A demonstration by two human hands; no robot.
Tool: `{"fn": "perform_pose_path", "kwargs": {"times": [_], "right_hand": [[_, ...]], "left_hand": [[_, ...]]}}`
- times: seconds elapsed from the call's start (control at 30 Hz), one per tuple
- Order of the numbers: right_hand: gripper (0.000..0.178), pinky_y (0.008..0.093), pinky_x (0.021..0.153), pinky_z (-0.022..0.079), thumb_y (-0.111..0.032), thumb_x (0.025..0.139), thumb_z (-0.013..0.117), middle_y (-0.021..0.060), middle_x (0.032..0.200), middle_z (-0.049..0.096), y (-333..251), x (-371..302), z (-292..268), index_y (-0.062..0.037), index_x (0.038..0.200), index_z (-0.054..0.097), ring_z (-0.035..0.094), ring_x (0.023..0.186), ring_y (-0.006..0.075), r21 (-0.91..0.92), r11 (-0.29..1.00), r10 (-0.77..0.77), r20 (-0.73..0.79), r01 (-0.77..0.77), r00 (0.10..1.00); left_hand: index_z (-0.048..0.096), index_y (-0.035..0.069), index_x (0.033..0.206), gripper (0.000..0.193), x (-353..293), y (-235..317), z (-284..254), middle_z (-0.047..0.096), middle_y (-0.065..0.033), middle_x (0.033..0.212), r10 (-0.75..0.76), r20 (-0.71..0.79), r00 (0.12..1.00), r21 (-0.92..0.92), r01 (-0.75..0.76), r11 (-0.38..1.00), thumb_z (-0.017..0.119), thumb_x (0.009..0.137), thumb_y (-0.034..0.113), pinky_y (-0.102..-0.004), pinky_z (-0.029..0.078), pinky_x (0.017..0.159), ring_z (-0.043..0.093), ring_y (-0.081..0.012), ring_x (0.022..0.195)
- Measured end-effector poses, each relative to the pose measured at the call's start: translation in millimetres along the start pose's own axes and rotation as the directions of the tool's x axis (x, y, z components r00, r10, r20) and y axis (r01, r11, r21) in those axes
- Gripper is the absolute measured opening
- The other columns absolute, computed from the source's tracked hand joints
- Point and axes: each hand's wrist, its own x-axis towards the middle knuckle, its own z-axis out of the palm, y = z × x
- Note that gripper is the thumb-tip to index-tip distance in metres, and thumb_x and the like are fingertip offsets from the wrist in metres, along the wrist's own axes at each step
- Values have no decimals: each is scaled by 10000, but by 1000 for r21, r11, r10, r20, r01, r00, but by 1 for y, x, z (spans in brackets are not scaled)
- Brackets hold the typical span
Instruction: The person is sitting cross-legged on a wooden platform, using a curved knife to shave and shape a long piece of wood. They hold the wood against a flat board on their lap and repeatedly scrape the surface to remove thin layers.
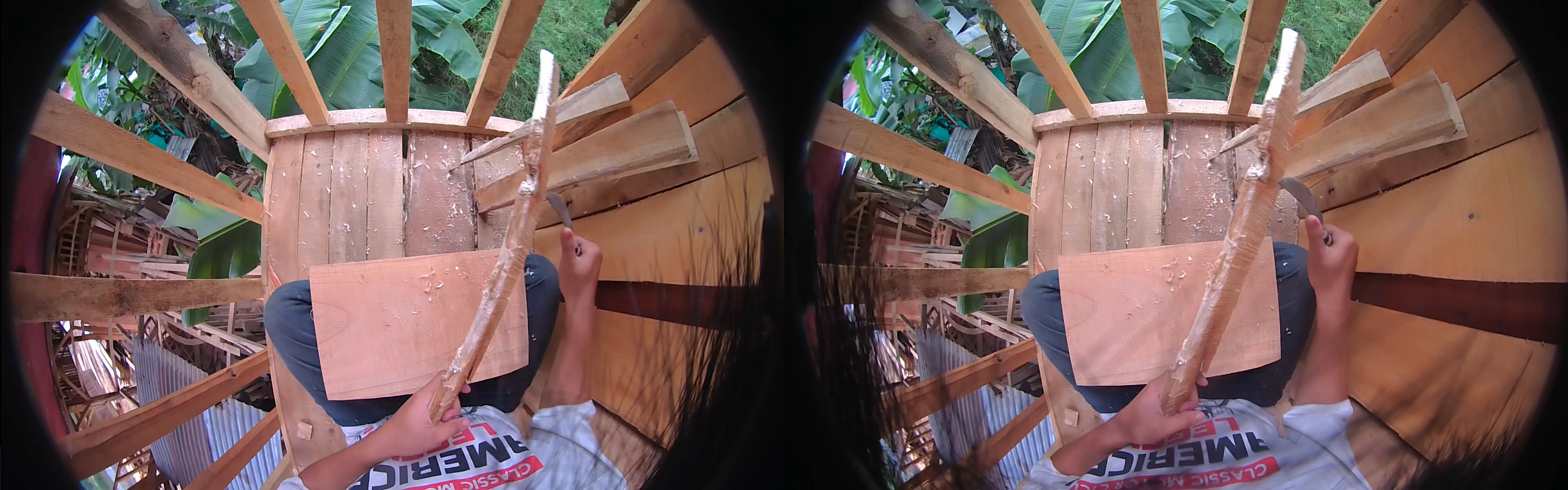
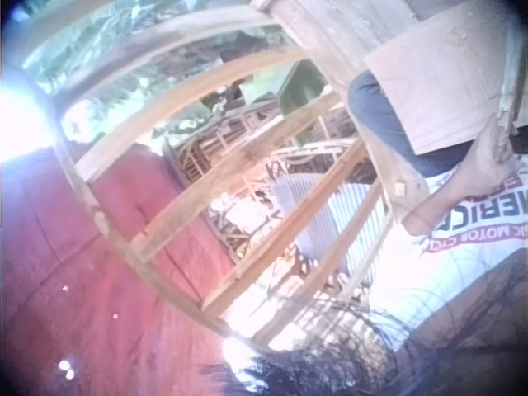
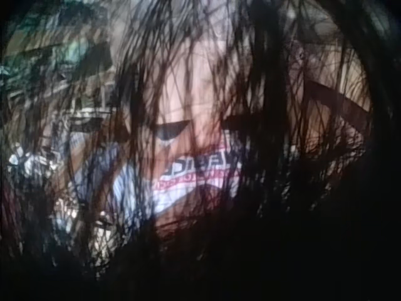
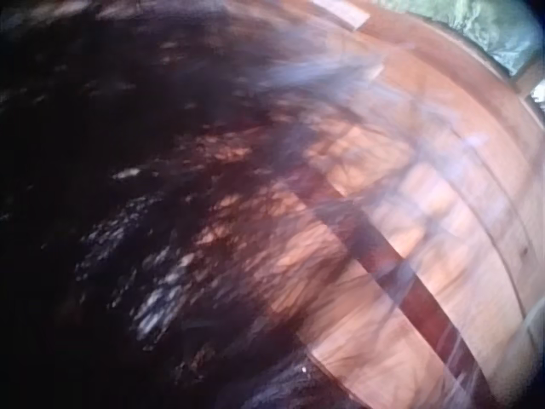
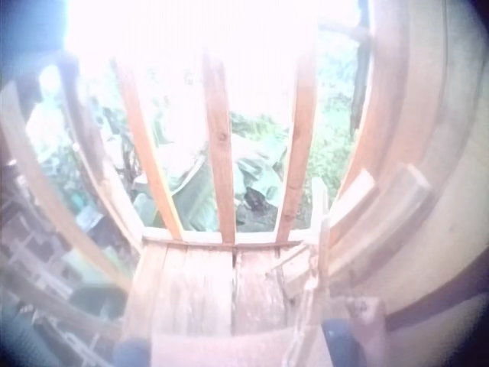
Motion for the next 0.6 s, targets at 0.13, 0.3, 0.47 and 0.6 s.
{"fn": "perform_pose_path", "kwargs": {"times": [0.13,0.3,0.47,0.6], "right_hand": [[650,361,452,377,-616,767,648,117,481,448,-40,-48,-15,2,598,539,477,437,234,38,980,-200,264,197,943],[639,365,452,430,-651,655,703,118,482,496,-58,-79,2,-41,566,536,555,462,299,-95,940,-262,412,327,873],[681,368,441,428,-699,611,691,107,474,487,-58,-74,-2,-50,530,499,553,446,287,-165,908,-300,385,385,873],[689,364,435,419,-710,592,696,92,477,480,-51,-65,3,-55,530,493,540,435,277,-198,869,-385,308,454,870]], "left_hand": [[412,17,1165,412,9,0,-8,383,37,712,61,-117,991,-64,-69,996,635,820,-15,-193,357,614,401,-39,649],[414,29,1162,431,19,12,-11,404,43,716,74,-165,984,-6,-76,997,645,801,-19,-208,379,596,411,-43,630],[402,29,1178,451,17,17,-7,396,44,720,66,-195,979,134,-40,990,642,800,-21,-203,366,574,401,-43,617],[392,22,1185,451,17,17,1,392,42,726,23,-218,976,101,-1,995,633,807,-22,-201,365,571,401,-40,620]]}}
